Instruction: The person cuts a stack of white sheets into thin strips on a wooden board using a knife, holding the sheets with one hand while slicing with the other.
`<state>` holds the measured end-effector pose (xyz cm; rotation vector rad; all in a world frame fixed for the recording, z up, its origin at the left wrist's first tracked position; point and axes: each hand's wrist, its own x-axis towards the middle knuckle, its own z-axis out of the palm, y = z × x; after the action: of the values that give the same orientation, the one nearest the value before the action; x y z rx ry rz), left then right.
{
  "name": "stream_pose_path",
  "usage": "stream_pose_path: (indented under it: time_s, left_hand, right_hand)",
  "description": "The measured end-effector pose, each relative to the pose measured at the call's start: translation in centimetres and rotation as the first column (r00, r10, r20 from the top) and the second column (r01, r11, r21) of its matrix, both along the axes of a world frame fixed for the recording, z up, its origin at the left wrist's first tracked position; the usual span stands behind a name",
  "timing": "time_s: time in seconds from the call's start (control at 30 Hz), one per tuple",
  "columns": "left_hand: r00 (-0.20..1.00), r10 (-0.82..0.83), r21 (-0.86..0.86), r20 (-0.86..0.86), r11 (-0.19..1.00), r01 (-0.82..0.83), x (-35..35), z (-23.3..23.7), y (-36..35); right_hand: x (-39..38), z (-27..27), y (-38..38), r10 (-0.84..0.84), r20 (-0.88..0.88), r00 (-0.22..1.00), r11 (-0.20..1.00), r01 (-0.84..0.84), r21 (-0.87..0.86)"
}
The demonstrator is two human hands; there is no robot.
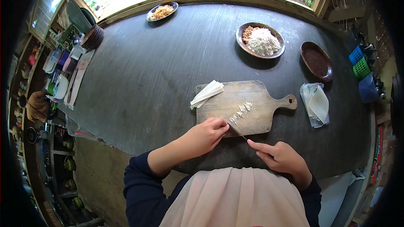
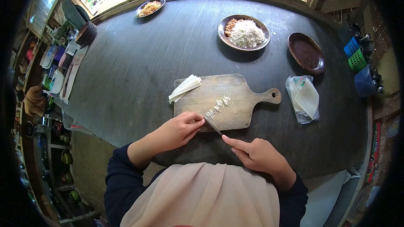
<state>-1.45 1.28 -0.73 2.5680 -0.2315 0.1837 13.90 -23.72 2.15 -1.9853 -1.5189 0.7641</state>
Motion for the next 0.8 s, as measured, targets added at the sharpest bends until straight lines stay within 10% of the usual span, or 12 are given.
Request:
stream_pose_path:
  time_s: [0.8]
  left_hand:
    - [1.000,-0.013,0.010,0.002,1.000,0.013,0.0,0.3,-0.1]
  right_hand:
    - [1.2,0.7,-0.4,0.028,-0.186,0.982,0.988,-0.056,-0.146]
